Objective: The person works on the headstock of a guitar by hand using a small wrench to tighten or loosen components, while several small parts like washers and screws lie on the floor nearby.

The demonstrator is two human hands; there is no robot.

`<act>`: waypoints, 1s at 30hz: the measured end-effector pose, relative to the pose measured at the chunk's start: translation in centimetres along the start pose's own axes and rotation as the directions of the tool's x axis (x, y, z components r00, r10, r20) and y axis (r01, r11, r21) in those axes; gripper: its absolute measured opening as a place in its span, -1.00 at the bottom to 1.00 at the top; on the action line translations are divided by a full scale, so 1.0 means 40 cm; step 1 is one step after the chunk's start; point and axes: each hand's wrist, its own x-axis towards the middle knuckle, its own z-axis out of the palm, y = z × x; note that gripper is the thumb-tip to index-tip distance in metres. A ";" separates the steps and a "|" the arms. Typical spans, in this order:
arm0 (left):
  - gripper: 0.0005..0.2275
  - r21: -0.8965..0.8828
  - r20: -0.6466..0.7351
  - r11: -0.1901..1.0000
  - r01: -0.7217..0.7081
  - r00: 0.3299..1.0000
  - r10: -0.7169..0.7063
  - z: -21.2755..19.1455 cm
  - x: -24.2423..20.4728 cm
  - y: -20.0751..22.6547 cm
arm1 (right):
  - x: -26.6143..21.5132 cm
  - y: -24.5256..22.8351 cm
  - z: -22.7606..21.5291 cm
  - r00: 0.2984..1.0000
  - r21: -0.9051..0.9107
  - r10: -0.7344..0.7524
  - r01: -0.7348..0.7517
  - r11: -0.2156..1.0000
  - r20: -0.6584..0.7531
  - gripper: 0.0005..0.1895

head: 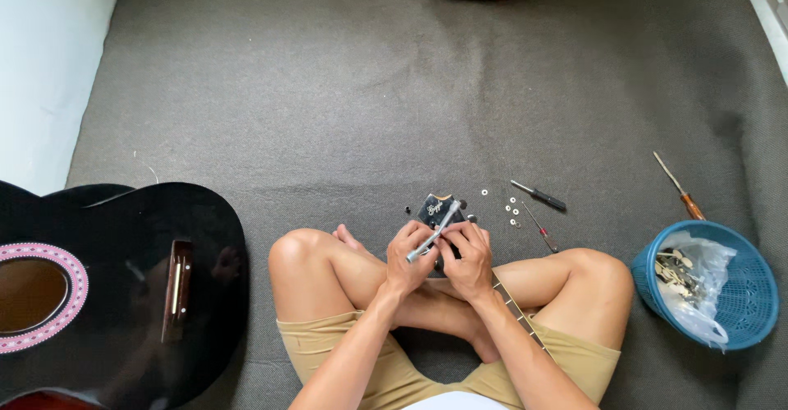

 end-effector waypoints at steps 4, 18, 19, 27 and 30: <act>-0.98 -0.017 0.002 1.000 0.008 1.000 -0.008 -0.007 0.001 0.004 | -0.005 0.003 0.002 1.000 0.002 0.013 -0.013 1.000 0.005 -0.94; -0.90 -0.031 0.015 0.998 0.048 0.999 -0.047 0.008 -0.007 -0.013 | 0.012 -0.027 -0.018 0.998 0.048 0.050 -0.052 0.997 0.034 -0.94; -0.90 -0.035 0.013 0.998 0.055 0.998 -0.055 0.009 -0.006 -0.014 | 0.010 -0.022 -0.015 0.999 0.029 0.041 -0.042 0.999 0.033 -0.94; -0.92 -0.109 0.034 0.991 0.076 0.997 -0.073 -0.014 -0.001 0.031 | 0.013 -0.031 -0.019 0.998 0.045 0.064 -0.064 0.997 0.006 -0.94; -0.93 -0.061 0.013 0.994 0.090 0.996 -0.089 0.001 -0.005 0.000 | 0.023 -0.037 -0.019 0.997 0.056 0.078 -0.078 0.995 -0.004 -0.93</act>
